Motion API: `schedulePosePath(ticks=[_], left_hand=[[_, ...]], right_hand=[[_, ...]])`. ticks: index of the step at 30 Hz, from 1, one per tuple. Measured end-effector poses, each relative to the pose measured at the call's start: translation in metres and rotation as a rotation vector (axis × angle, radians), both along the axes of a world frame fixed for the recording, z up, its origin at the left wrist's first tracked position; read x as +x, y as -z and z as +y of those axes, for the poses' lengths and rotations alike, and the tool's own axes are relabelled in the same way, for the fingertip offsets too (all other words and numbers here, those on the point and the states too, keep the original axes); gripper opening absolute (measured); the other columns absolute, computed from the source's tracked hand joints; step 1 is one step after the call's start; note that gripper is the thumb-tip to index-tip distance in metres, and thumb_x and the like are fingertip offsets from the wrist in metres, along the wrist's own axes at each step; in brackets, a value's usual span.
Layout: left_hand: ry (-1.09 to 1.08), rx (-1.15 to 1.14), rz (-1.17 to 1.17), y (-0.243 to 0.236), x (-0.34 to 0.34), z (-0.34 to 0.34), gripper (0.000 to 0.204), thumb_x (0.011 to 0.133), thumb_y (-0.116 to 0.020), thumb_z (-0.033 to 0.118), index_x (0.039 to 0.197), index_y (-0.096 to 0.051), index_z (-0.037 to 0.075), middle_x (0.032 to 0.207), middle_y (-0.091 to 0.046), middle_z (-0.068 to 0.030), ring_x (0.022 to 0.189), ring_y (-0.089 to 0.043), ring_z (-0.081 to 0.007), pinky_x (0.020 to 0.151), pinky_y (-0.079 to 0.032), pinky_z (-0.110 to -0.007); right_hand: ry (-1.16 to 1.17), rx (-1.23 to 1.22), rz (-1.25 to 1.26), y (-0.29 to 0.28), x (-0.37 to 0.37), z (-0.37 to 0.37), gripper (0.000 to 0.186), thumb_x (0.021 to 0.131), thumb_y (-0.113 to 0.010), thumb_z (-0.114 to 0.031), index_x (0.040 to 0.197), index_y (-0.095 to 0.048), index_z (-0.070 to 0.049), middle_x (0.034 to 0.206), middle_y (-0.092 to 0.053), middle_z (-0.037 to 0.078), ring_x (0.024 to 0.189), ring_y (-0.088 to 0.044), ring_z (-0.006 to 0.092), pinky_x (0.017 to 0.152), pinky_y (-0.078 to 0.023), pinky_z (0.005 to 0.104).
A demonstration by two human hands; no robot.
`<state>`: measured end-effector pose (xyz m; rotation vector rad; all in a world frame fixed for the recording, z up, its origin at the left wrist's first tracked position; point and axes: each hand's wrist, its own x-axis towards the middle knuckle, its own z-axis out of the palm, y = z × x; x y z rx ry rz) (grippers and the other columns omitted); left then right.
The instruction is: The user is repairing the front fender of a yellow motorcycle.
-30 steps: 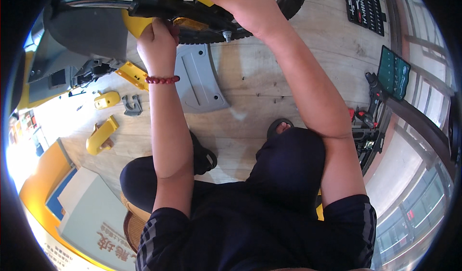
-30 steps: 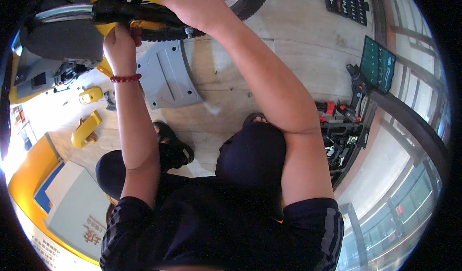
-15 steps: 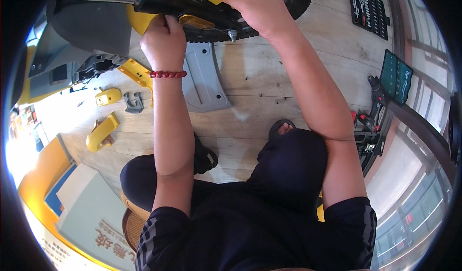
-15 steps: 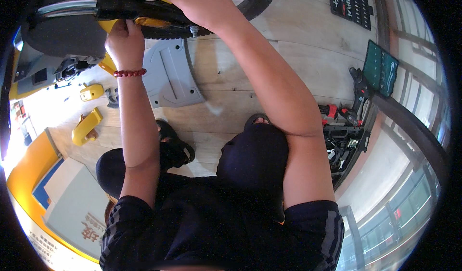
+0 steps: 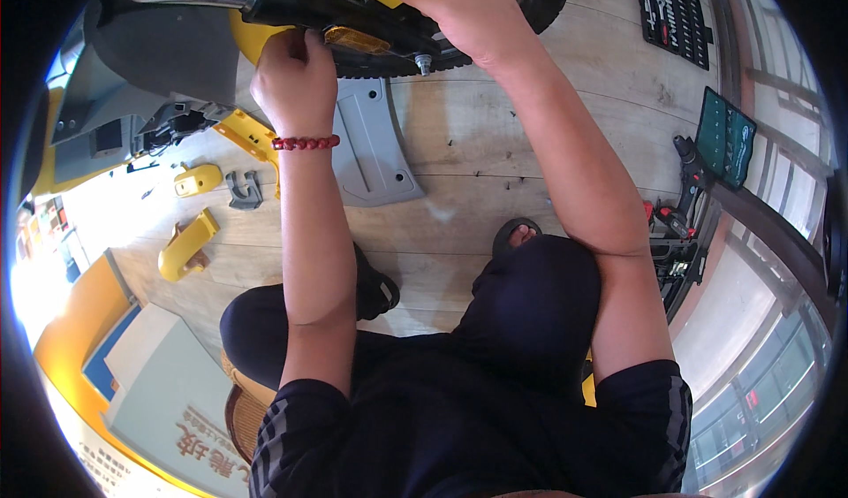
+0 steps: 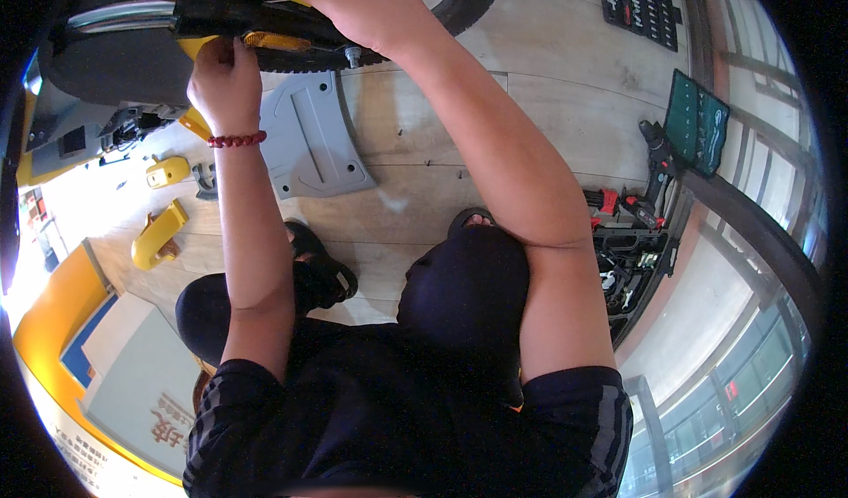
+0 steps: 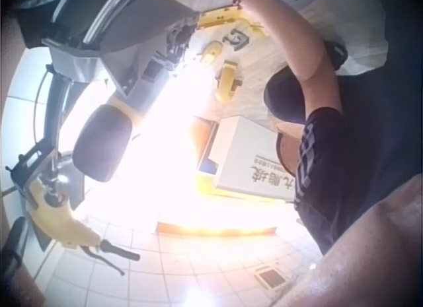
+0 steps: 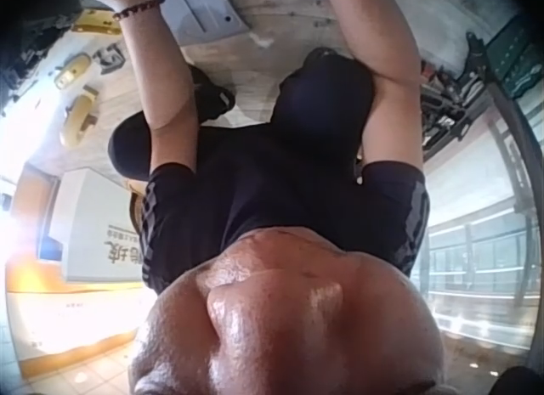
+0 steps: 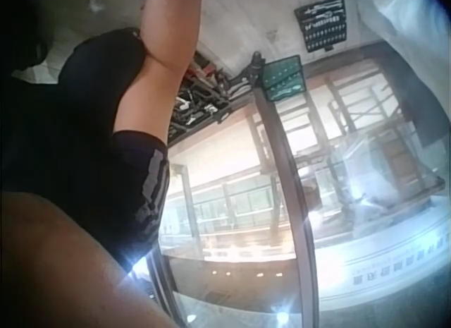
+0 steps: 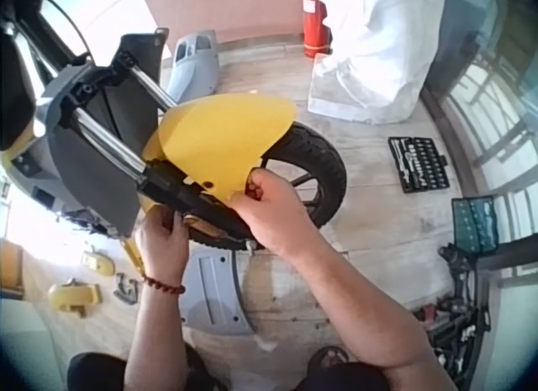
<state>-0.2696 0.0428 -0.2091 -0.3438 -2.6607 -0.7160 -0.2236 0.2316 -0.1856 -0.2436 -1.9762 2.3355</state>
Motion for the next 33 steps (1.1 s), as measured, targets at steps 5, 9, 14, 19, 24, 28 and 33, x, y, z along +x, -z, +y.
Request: schedulePosePath(ticks=[5,9,14,19,24,28,33], left_hand=[[0.027,-0.102,-0.085,-0.004,-0.006,-0.001,0.028,0.083,-0.055,0.027,0.084,-0.068,0.002,0.078,-0.067,-0.0182,0.074,-0.067,-0.0330,0.067,-0.053,-0.041],[0.003,-0.073,-0.013,0.000,-0.008,-0.001,0.026,0.085,-0.054,0.025,0.073,-0.063,0.004,0.068,-0.063,-0.0158,0.064,-0.062,-0.0357,0.060,-0.049,-0.043],[-0.035,0.175,-0.065,0.003,-0.001,0.000,0.025,0.084,-0.057,0.026,0.074,-0.064,0.004,0.067,-0.064,-0.0152,0.063,-0.062,-0.0341,0.060,-0.050,-0.039],[-0.018,0.125,0.001,0.003,0.001,0.002,0.022,0.080,-0.062,0.026,0.075,-0.064,0.004,0.067,-0.065,-0.0113,0.064,-0.063,-0.0316,0.062,-0.051,-0.038],[0.036,-0.026,0.042,0.006,-0.008,-0.001,0.023,0.083,-0.057,0.024,0.073,-0.063,0.004,0.064,-0.063,-0.0115,0.061,-0.062,-0.0327,0.060,-0.051,-0.039],[0.007,0.057,-0.040,0.009,-0.008,0.003,0.028,0.086,-0.053,0.023,0.068,-0.062,0.003,0.060,-0.062,-0.0119,0.055,-0.060,-0.0325,0.055,-0.049,-0.038],[-0.082,0.641,-0.497,0.007,0.000,0.005,0.032,0.086,-0.053,0.025,0.067,-0.063,0.002,0.061,-0.063,-0.0135,0.053,-0.060,-0.0311,0.054,-0.049,-0.036]], right_hand=[[-0.005,0.010,-0.008,0.001,-0.001,0.000,0.019,0.088,-0.057,-0.006,0.102,-0.060,0.006,0.090,-0.064,0.007,0.078,-0.058,0.0114,0.071,-0.046,0.0234],[0.000,0.010,-0.012,0.004,-0.002,-0.001,0.019,0.088,-0.057,-0.005,0.102,-0.060,0.006,0.091,-0.064,0.007,0.079,-0.059,0.0115,0.071,-0.046,0.0233],[-0.003,-0.094,0.024,0.010,-0.004,-0.002,0.019,0.088,-0.056,-0.003,0.104,-0.059,0.006,0.093,-0.064,0.007,0.080,-0.059,0.0111,0.072,-0.046,0.0228],[-0.021,-0.138,0.043,0.014,-0.004,-0.002,0.018,0.089,-0.056,-0.002,0.105,-0.059,0.005,0.095,-0.064,0.006,0.081,-0.059,0.0106,0.073,-0.046,0.0224],[0.008,-0.094,0.022,0.014,-0.004,-0.003,0.017,0.090,-0.055,-0.002,0.105,-0.059,0.005,0.095,-0.064,0.006,0.081,-0.059,0.0104,0.073,-0.046,0.0225],[-0.001,-0.146,0.038,0.012,-0.005,-0.004,0.017,0.090,-0.055,-0.002,0.105,-0.059,0.005,0.094,-0.065,0.006,0.082,-0.059,0.0106,0.074,-0.046,0.0228],[0.007,-0.082,0.016,0.009,-0.002,-0.003,0.017,0.090,-0.055,-0.003,0.105,-0.059,0.004,0.094,-0.065,0.005,0.082,-0.059,0.0106,0.074,-0.046,0.0226]])
